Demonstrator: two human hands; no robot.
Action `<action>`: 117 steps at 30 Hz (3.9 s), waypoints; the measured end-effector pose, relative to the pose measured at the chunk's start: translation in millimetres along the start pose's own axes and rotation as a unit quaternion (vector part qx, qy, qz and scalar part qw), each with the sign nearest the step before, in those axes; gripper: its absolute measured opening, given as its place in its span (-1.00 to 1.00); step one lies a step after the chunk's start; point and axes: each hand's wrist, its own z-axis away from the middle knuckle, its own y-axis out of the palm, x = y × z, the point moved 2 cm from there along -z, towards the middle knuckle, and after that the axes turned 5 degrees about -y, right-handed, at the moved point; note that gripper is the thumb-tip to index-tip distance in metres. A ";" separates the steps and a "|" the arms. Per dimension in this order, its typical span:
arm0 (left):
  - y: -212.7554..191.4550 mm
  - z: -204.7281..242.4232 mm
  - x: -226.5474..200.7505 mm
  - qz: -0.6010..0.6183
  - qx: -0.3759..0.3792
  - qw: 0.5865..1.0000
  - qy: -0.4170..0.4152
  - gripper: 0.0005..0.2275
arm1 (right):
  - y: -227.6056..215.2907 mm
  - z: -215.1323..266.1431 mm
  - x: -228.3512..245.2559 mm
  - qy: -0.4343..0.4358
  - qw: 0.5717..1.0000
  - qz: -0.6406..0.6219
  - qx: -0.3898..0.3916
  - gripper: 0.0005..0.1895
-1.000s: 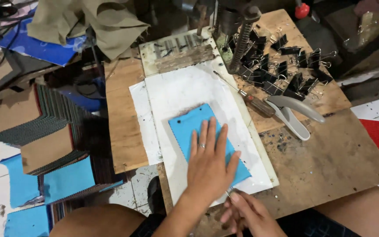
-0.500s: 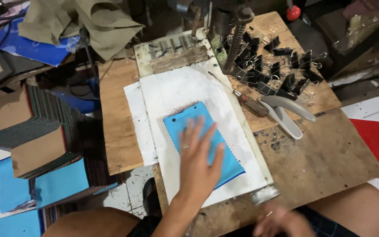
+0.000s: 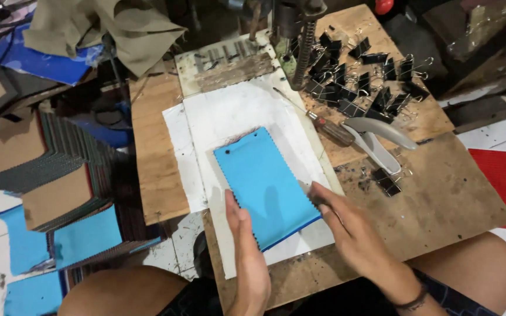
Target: The person uses a drill press to punch holes in stacks of colored paper and then staples the edges to assemble notebooks. They handle multiple stacks, aligning them under the drill and using a stapler to secure the pages.
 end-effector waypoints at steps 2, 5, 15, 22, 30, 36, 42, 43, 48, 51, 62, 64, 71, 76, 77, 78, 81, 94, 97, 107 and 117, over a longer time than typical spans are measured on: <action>1.7 -0.9 -0.4 -0.002 0.009 1.000 -0.009 -0.24 | 8.6 3.4 4.5 0.072 0.996 -0.059 0.019 -0.48; -4.4 -7.2 0.9 0.001 0.048 0.999 0.004 -0.20 | 9.1 6.8 11.5 0.106 0.991 -0.076 0.040 -0.40; -87.0 6.4 48.5 -0.318 -0.054 0.878 0.354 -0.76 | 16.2 0.4 34.0 -0.474 0.786 0.393 0.048 -0.48; -78.2 33.2 71.4 -0.479 0.021 0.691 0.541 -0.74 | 13.4 -21.4 38.7 -0.440 0.821 0.340 0.131 -0.60; -69.4 29.8 65.5 -0.521 0.031 0.674 0.524 -0.58 | 13.8 -24.4 38.5 -0.442 0.811 0.360 0.135 -0.60; -67.9 23.1 72.8 -0.551 0.026 0.662 0.508 -0.52 | 12.1 -24.8 38.4 -0.442 0.818 0.347 0.127 -0.59; -66.0 19.0 75.6 -0.569 0.009 0.650 0.503 -0.49 | 12.4 -23.3 29.7 -0.461 0.798 0.367 0.128 -0.56; -65.9 19.0 75.7 -0.565 0.012 0.654 0.503 -0.50 | 12.8 -22.2 29.8 -0.475 0.780 0.387 0.127 -0.55; -65.0 19.5 79.3 -0.576 0.007 0.648 0.499 -0.49 | 9.7 -22.4 32.8 -0.519 0.724 0.442 0.109 -0.68; -66.5 18.4 83.2 -0.573 -0.004 0.647 0.502 -0.48 | 10.7 -22.2 31.4 -0.518 0.728 0.434 0.114 -0.69; -76.5 -11.8 34.5 -0.150 0.072 0.986 0.003 -0.45 | -10.0 -49.0 49.8 0.184 0.918 0.268 0.226 -0.46; -73.6 -13.3 26.2 -0.195 0.089 0.977 -0.008 -0.46 | -1.2 -53.0 17.0 0.167 0.945 0.189 0.207 -0.38; -84.9 -26.9 40.9 -0.018 0.145 0.989 -0.003 -0.51 | 2.5 -52.7 66.7 0.330 0.913 0.138 0.195 -0.32; -89.7 -15.8 29.0 -0.140 0.131 0.981 0.017 -0.51 | 4.1 -49.4 40.2 0.258 0.952 0.063 0.154 -0.20; -89.0 -14.4 27.9 -0.140 0.135 0.981 0.016 -0.51 | 3.0 -48.6 41.7 0.260 0.952 0.065 0.151 -0.20; -88.2 -13.0 27.2 -0.143 0.134 0.981 0.012 -0.47 | 1.7 -48.0 43.5 0.242 0.947 0.123 0.172 -0.16; -86.7 -9.1 26.9 -0.143 0.141 0.979 0.011 -0.42 | 2.8 -48.8 58.5 0.236 0.924 0.211 0.213 -0.39; -103.9 -14.7 35.6 -0.101 0.128 0.986 0.044 -0.51 | 27.3 -49.1 54.8 0.344 0.930 -0.100 0.078 -0.53; -106.9 -12.5 41.3 -0.112 0.119 0.985 0.062 -0.50 | 29.5 -40.9 37.4 0.208 0.971 -0.042 0.107 -0.52; -81.8 1.9 40.7 -0.330 0.116 0.872 0.343 -0.37 | 19.7 -39.9 55.5 0.185 0.954 0.145 0.188 -0.52; -52.4 13.1 49.9 -0.422 0.115 0.864 0.250 -0.38 | 11.3 -23.1 29.3 0.227 0.944 0.209 0.119 -0.59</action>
